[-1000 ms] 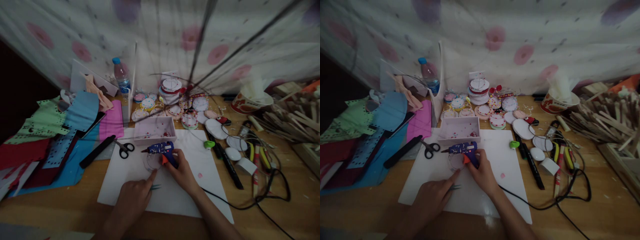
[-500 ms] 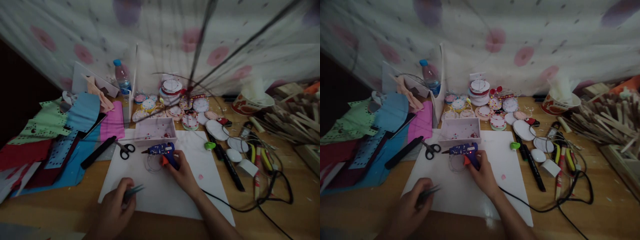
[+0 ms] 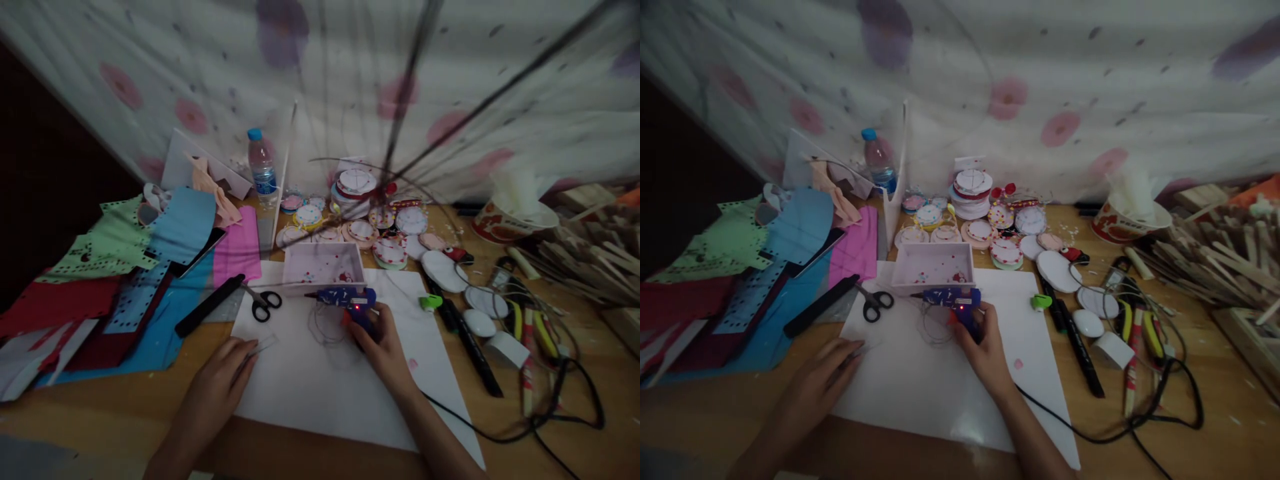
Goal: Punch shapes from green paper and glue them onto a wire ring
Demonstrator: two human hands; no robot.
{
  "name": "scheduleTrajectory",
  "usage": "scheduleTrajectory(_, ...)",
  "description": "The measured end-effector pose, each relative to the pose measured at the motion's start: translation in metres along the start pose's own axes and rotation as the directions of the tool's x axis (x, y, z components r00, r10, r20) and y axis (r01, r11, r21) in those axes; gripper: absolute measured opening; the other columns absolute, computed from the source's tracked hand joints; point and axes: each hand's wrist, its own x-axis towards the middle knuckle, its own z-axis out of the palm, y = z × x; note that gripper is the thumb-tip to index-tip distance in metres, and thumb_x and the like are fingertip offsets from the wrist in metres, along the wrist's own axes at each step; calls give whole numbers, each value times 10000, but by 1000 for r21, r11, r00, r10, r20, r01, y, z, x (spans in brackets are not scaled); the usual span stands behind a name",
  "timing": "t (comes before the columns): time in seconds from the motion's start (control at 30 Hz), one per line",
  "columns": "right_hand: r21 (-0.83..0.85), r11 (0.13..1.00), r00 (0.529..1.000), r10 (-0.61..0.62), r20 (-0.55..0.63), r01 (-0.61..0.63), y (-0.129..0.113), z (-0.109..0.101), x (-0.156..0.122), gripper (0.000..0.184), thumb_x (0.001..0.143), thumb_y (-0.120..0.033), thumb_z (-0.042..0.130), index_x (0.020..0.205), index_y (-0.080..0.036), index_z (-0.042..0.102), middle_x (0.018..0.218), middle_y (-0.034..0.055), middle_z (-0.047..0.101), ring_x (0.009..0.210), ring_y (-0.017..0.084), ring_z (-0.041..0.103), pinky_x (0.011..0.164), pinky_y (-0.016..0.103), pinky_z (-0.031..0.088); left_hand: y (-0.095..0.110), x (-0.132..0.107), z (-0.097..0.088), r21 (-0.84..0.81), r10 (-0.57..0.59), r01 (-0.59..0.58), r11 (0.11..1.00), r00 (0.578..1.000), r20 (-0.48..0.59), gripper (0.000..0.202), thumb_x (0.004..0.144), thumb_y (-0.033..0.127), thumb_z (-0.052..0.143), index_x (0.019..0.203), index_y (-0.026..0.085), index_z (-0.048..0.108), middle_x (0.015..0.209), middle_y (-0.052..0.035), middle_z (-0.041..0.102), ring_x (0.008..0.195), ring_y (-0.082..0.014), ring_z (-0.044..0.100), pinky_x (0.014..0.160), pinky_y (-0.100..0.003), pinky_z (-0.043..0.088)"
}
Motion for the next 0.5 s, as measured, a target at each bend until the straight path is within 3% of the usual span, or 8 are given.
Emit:
scheduleTrajectory(0.17,-48,999,1000,-6,-23,4,1,10,-6,326,799,-275,623,1085,-222,476,908,56,632,763,208,597,641,312,482,1,-2,3,21,7,-8,1000,999,39,241,941,270,415,1095,213,591,1066,-53,636,1009,-203,601,882,-321,476)
scheduleTrajectory(0.3,-12,1000,982,-13,-188,11,4,-5,0,264,771,-300,642,971,-234,482,748,-17,572,585,147,540,519,266,452,-4,-4,4,43,48,-48,998,999,11,228,939,272,420,1076,221,595,1050,-46,643,984,-204,612,855,-326,489)
scheduleTrajectory(0.5,72,997,850,39,-525,-2,5,-42,18,281,730,-341,690,856,-224,467,657,-71,537,475,86,492,441,202,404,2,4,2,94,151,-146,985,987,-48,230,940,264,425,1087,214,595,1035,-61,640,984,-236,594,853,-392,481)
